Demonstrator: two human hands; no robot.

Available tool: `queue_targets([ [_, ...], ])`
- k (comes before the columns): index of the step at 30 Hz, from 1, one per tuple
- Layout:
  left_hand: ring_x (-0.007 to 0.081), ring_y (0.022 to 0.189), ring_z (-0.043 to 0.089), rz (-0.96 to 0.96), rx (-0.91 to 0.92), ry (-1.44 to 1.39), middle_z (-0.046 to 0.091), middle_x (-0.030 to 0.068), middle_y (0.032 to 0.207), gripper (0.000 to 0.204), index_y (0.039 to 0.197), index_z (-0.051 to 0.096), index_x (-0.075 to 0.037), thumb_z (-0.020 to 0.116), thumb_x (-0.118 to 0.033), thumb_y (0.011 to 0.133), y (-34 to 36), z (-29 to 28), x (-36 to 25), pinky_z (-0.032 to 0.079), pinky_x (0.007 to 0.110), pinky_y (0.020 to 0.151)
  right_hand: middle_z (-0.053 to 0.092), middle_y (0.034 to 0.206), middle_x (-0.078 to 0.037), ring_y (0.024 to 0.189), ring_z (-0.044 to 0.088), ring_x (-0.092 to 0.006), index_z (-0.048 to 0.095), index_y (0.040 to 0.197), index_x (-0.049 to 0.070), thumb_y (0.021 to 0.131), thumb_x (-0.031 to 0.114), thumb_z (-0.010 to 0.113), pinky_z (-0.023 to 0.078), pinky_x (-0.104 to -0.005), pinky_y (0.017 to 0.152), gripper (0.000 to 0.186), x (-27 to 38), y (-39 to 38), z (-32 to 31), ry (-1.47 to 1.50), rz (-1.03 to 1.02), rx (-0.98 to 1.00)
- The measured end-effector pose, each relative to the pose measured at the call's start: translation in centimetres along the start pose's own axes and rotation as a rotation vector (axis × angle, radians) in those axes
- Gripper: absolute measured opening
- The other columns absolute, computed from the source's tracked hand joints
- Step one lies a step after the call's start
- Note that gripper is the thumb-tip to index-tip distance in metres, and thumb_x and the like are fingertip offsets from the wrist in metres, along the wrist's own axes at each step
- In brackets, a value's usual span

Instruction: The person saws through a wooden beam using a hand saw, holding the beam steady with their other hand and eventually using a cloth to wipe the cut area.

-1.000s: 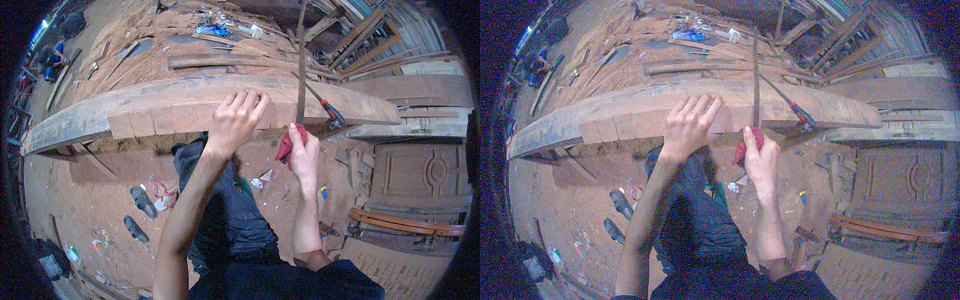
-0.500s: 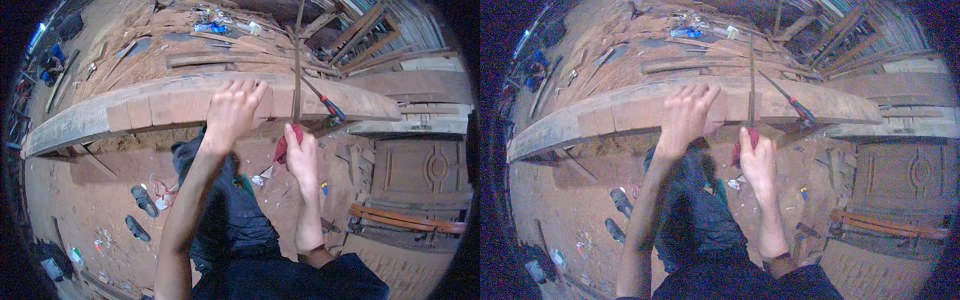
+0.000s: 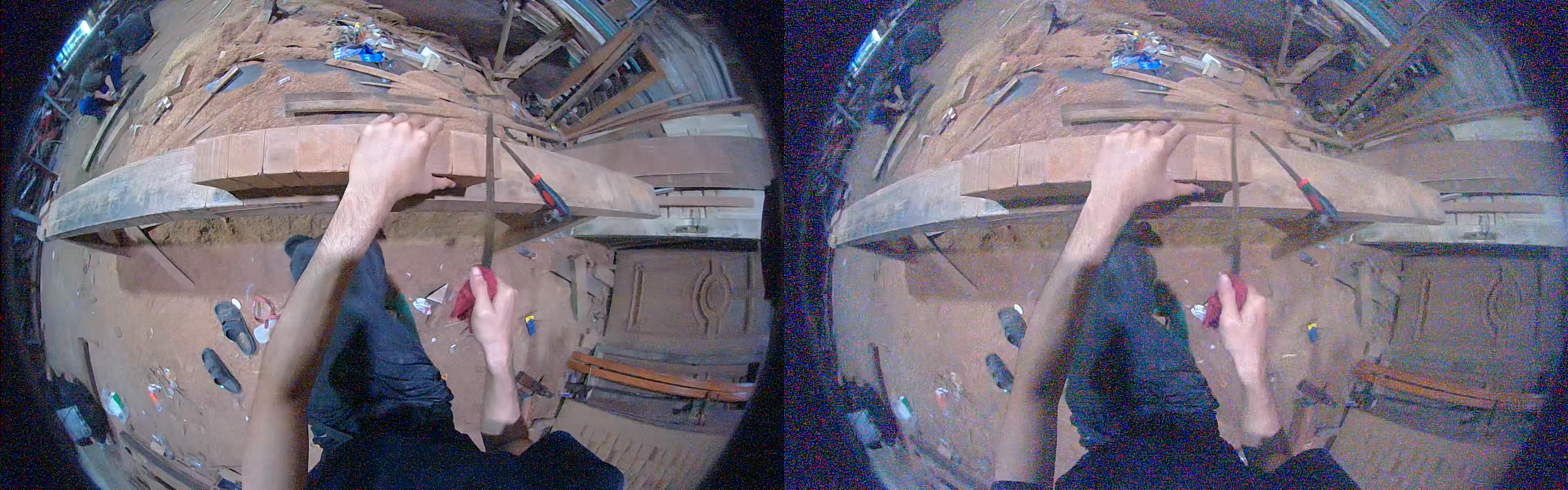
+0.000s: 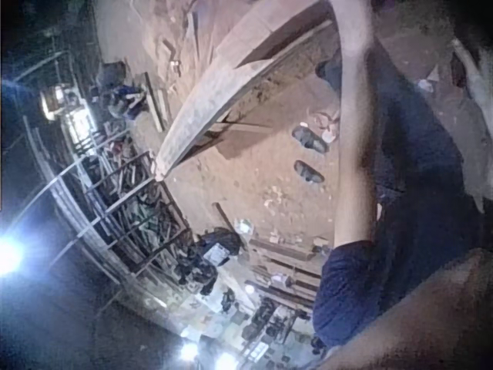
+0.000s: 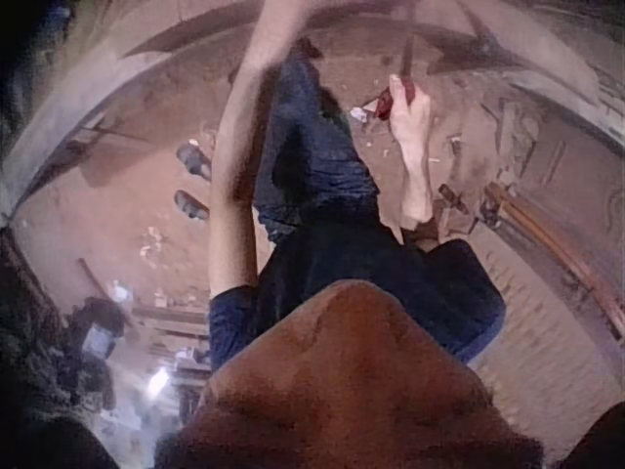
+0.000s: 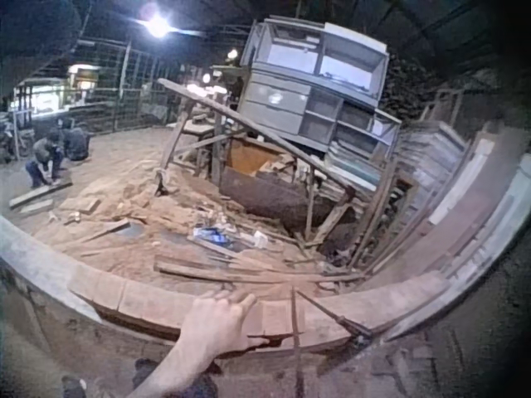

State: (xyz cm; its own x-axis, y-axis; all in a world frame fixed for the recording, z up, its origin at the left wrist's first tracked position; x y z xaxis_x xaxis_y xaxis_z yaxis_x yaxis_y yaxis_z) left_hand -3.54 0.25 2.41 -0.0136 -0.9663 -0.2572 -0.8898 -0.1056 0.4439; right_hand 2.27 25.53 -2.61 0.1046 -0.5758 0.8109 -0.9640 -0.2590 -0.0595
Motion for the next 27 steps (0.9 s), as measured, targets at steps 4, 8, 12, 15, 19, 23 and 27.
queue_targets([
  [4,0.0298,0.104,0.069,-0.006,0.0,0.042,0.071,0.0111,0.111,0.077,0.118,0.065,-0.012,0.089,-0.054,0.059,-0.6,-0.1,0.0,0.055,0.043,0.09,0.066,0.064,-0.007,0.057,0.062,-0.0159,0.067,0.081,-0.003,0.103,0.033,0.058,0.048,-0.0355,0.057,0.043,2.4,0.1,-1.8,0.212,-0.025,-0.049],
  [8,0.0254,0.102,0.067,0.04,-0.092,0.049,0.069,0.0062,0.108,0.071,0.116,0.064,-0.014,0.09,-0.042,0.057,-2.7,-0.1,-1.3,0.054,0.04,0.087,0.066,0.062,-0.007,0.057,0.064,-0.0171,0.068,0.081,-0.002,0.103,0.035,0.057,0.048,-0.0356,0.058,0.044,5.0,2.8,-2.1,0.105,-0.046,-0.023],
  [12,0.022,0.1,0.065,0.11,-0.181,0.093,0.066,0.0048,0.101,0.066,0.114,0.062,-0.012,0.088,-0.034,0.057,-4.5,0.1,-2.6,0.051,0.037,0.09,0.068,0.062,-0.009,0.06,0.068,-0.0187,0.071,0.079,-0.001,0.102,0.038,0.056,0.051,-0.0356,0.06,0.047,5.7,5.3,-1.5,0.022,0.065,0.001],
  [15,0.0212,0.098,0.066,0.124,-0.228,0.118,0.066,0.0032,0.102,0.062,0.113,0.064,-0.014,0.085,-0.031,0.057,-4.8,0.2,-2.7,0.052,0.035,0.087,0.068,0.062,-0.009,0.06,0.069,-0.0202,0.071,0.079,-0.001,0.102,0.038,0.057,0.052,-0.0365,0.06,0.048,4.9,6.5,-0.2,0.003,-0.045,-0.006],
  [19,0.0212,0.097,0.066,0.12,-0.234,0.158,0.067,0.0024,0.103,0.057,0.113,0.065,-0.015,0.081,-0.026,0.059,-5.0,0.3,-2.6,0.053,0.034,0.085,0.067,0.06,-0.01,0.053,0.067,-0.0195,0.07,0.076,0.0,0.102,0.036,0.057,0.051,-0.0364,0.053,0.046,5.1,6.2,0.3,-0.039,-0.046,-0.039],
  [23,0.0219,0.097,0.066,0.124,-0.24,0.145,0.066,0.003,0.104,0.056,0.114,0.066,-0.015,0.079,-0.023,0.06,-5.0,0.6,-2.6,0.053,0.034,0.085,0.066,0.059,-0.01,0.051,0.066,-0.0199,0.069,0.074,-0.001,0.102,0.034,0.056,0.05,-0.0361,0.052,0.047,5.6,6.0,0.2,-0.008,-0.046,-0.041],
  [27,0.0211,0.095,0.065,0.123,-0.247,0.109,0.065,0.0046,0.099,0.047,0.112,0.064,-0.012,0.074,-0.019,0.067,-5.1,0.2,-2.7,0.051,0.034,0.086,0.066,0.058,-0.01,0.051,0.066,-0.0207,0.069,0.073,-0.001,0.103,0.034,0.055,0.05,-0.0368,0.052,0.048,5.8,6.2,0.3,-0.045,-0.05,-0.02],
])
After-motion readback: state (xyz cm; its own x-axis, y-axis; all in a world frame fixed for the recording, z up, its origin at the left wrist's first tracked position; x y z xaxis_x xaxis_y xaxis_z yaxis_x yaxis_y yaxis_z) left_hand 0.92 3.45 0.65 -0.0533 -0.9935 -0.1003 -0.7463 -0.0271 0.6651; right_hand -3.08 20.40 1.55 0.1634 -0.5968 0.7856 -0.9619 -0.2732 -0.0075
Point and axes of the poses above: each hand's wrist, its own y-axis towards the middle knuckle, its own z-axis out of the palm, x = y × z, the point moved 5 cm from there along y, towards the middle knuckle
